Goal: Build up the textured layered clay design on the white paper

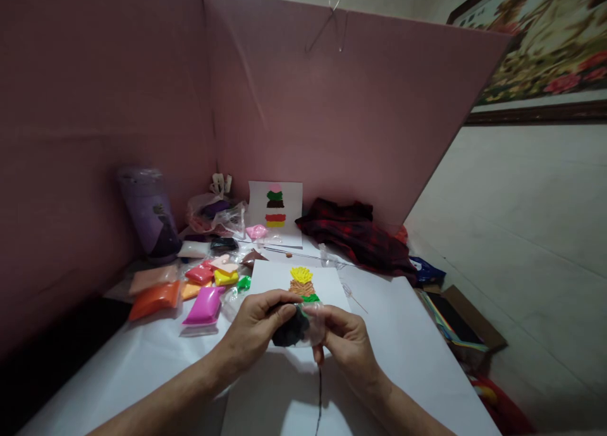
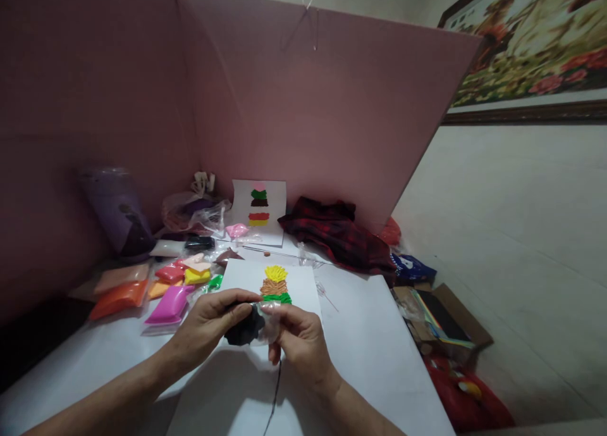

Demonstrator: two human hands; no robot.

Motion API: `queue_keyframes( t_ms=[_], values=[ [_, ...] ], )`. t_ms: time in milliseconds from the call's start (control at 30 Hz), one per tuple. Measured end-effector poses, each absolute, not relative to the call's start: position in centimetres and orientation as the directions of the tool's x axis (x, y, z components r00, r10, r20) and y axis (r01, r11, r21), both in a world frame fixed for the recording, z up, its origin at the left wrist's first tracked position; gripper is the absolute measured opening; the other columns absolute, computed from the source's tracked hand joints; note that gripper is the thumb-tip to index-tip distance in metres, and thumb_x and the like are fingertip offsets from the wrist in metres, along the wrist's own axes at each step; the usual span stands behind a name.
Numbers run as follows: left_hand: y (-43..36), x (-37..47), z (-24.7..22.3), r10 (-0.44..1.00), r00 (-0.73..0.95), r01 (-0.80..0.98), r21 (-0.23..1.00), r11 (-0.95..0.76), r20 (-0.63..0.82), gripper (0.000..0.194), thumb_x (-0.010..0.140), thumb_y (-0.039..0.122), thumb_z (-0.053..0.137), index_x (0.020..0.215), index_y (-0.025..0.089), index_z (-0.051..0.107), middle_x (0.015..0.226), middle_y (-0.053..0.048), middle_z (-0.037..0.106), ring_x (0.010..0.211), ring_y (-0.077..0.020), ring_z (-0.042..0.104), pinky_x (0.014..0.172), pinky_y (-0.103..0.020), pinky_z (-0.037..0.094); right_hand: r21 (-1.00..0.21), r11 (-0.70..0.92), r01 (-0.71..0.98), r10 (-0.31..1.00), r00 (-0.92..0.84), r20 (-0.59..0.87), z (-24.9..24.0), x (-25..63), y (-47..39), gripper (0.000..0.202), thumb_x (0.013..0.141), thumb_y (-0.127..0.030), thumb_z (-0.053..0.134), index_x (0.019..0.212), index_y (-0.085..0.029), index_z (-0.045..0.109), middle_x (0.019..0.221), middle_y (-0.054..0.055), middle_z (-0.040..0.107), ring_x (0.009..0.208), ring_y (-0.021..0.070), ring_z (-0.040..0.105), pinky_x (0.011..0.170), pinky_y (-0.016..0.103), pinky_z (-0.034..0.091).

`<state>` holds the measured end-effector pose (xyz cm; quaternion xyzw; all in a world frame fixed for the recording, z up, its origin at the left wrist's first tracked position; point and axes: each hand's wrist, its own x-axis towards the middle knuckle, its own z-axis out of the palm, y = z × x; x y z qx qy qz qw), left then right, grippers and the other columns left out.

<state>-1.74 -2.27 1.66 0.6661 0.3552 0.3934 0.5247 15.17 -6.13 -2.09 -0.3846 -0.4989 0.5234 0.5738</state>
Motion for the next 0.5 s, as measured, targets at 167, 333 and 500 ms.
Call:
queue_keyframes(
  t_ms=[167, 333, 500],
  values=[
    [-2.24, -1.75, 1.84, 0.878, 0.464, 0.069, 0.983, -0.17, 0.119, 0.029, 0.077, 0.036, 0.059, 0.09, 0.011, 0.069, 0.079, -0.007, 0.069, 0.074, -0.0162, 0.059, 0.068, -0.027, 0.047, -0.968, 0.091, -0.233, 0.979, -0.159, 0.131, -1.65, 15.41, -6.07, 0.029, 0.071, -0.026, 0.07, 0.1, -0.019, 0.072, 0.049, -0.003, 0.057, 0.036, 0.0063, 0.05, 0.037, 0.017, 0.042],
    [-2.41, -1.75, 1.91, 0.882, 0.46, 0.037, 0.99, -0.138, 0.106, 0.029, 0.075, 0.037, 0.061, 0.087, 0.012, 0.07, 0.076, -0.006, 0.068, 0.068, -0.0151, 0.058, 0.064, -0.026, 0.046, -0.954, 0.07, -0.292, 0.965, -0.221, 0.138, -1.72, 15.47, -6.05, 0.022, 0.07, -0.023, 0.07, 0.092, -0.02, 0.073, 0.054, -0.002, 0.062, 0.037, 0.0063, 0.053, 0.036, 0.016, 0.043],
    [-2.4, -1.59, 1.96, 0.902, 0.421, 0.035, 0.992, -0.119, 0.093, 0.025, 0.073, 0.035, 0.063, 0.08, 0.013, 0.071, 0.072, -0.005, 0.068, 0.066, -0.0146, 0.058, 0.062, -0.026, 0.046, -0.944, 0.085, -0.318, 0.965, -0.208, 0.158, -2.24, 15.05, -6.38, 0.016, 0.068, -0.02, 0.07, 0.083, -0.019, 0.07, 0.055, -0.002, 0.063, 0.037, 0.0064, 0.052, 0.037, 0.017, 0.044]
  ],
)
